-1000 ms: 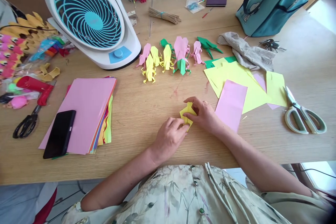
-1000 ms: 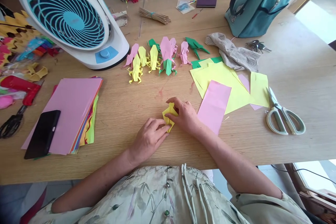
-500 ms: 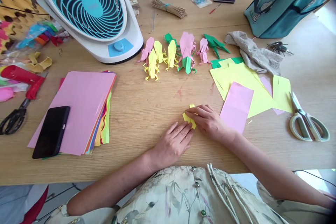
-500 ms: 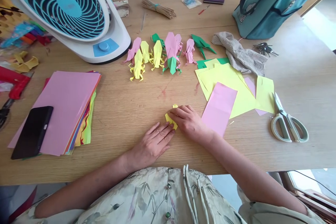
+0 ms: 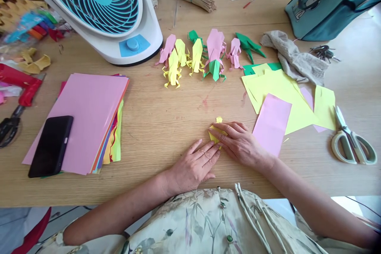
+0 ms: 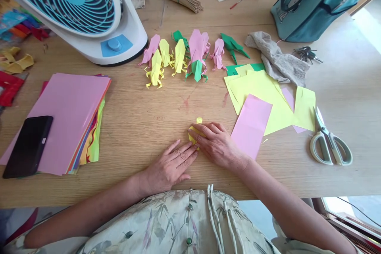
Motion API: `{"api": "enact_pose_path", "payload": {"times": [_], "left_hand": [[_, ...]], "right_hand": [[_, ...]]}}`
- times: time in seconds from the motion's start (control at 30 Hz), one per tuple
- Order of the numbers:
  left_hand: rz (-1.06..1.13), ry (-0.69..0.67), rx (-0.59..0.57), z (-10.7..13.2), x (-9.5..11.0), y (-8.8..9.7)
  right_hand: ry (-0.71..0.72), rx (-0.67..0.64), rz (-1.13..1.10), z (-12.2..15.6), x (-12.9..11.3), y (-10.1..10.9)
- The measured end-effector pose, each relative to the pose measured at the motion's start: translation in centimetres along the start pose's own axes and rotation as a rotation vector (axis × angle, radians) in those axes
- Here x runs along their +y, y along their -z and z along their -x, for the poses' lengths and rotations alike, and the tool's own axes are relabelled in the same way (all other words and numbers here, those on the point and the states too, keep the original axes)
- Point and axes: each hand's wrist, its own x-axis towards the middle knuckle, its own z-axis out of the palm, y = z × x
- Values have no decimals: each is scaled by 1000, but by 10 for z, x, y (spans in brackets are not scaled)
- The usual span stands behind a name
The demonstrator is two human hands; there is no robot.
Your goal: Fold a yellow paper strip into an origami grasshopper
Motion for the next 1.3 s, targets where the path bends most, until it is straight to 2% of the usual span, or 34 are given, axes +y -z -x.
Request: {"api": "enact_pose_path", "payload": {"times": [0.1, 0.17, 0.27, 0.33, 0.5, 0.67, 0.9, 1.3], "left_hand": [[56, -59, 12, 4, -1, 3], [114, -65, 84, 6, -3, 7], [206, 83, 232, 3, -10, 15], [199, 209, 258, -2, -18, 19], [82, 245, 108, -19, -39, 17], [-41, 227, 5, -23, -44, 13], [-5, 246, -44, -23, -44, 20], [44, 259, -92, -20, -42, 23]], "right_hand": [[-13, -21, -10, 1, 0, 0], [-16, -31, -15, 2, -1, 1], [-21, -43, -8, 1, -2, 2], [-23, -40, -5, 1, -2, 3], [-2, -14, -21, 2, -2, 3], [4, 1, -18, 3, -1, 1], [9, -4, -25, 7, -2, 0], [140, -84, -51, 15, 5, 7]]}}
